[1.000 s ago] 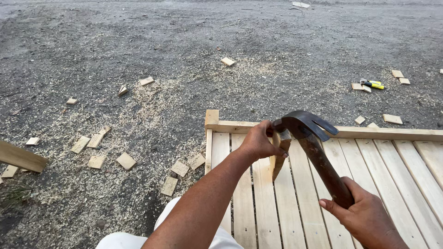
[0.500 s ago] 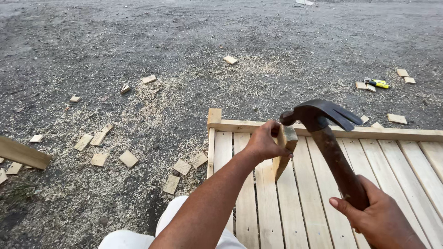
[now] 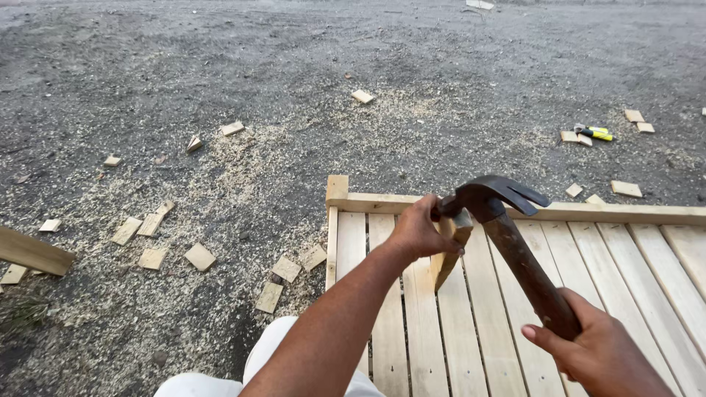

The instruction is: The person kneels beside a wooden slatted pallet frame on gravel and hammers nails along its edge rail, using a small wood block to hold nails while driving them. They pick nails from a pink bowl, position a wood strip, and continue hammering nails into the frame.

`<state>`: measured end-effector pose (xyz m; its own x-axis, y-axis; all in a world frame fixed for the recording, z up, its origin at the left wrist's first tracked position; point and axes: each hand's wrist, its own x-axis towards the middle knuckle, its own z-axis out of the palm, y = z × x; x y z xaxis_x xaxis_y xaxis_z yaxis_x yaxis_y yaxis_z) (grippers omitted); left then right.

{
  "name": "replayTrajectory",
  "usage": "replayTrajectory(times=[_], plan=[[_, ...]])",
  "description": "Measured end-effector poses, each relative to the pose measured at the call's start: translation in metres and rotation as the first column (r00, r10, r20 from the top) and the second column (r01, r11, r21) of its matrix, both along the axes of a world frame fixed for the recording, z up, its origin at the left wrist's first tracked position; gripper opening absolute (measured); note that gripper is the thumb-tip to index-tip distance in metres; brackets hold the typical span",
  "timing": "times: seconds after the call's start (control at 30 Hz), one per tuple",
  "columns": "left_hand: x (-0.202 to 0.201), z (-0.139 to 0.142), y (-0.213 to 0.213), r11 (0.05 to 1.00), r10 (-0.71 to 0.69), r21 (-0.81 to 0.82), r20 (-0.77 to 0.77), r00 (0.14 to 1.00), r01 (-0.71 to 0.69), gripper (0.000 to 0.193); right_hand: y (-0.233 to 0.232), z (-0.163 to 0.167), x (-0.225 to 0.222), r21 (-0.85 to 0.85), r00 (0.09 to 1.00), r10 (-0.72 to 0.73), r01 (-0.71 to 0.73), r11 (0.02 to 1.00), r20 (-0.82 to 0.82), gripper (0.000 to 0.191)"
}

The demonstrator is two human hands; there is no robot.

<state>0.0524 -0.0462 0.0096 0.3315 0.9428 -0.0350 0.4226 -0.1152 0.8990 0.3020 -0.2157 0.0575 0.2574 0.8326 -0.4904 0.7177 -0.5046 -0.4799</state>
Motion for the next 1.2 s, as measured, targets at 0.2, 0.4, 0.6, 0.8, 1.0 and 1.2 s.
replayTrajectory(times=[0.2,0.4,0.6,0.8,1.0,1.2], plan=[[0.002,0.005,-0.002,1.000,0.006,-0.023,0.002,1.000,-0.006,0.091,-0.002,0.001,0.000,0.052,0.999,-0.030,0.029,0.998,0.032,0.049],[0.003,0.008,-0.004,0.998,-0.008,-0.064,-0.065,0.998,0.004,0.088,-0.005,0.002,0.008,0.011,0.998,-0.035,0.035,0.999,-0.056,0.048],[0.003,0.008,-0.001,0.999,-0.019,-0.031,-0.048,0.999,0.018,0.089,-0.005,-0.004,0.012,-0.012,0.998,-0.039,0.038,0.999,-0.050,0.046],[0.000,0.012,0.002,0.999,-0.045,0.011,-0.094,0.995,0.046,0.086,-0.008,0.003,0.002,0.081,0.963,-0.081,0.105,0.991,-0.256,0.053],[-0.003,0.022,-0.001,0.998,-0.063,0.012,-0.132,0.989,0.065,0.083,-0.004,0.002,0.003,-0.009,0.997,-0.049,0.049,0.999,-0.059,0.047],[-0.003,0.036,0.004,0.974,-0.206,0.062,-0.179,0.962,0.220,0.106,-0.021,-0.072,0.068,-0.030,0.943,-0.205,0.204,0.978,-0.262,0.055]])
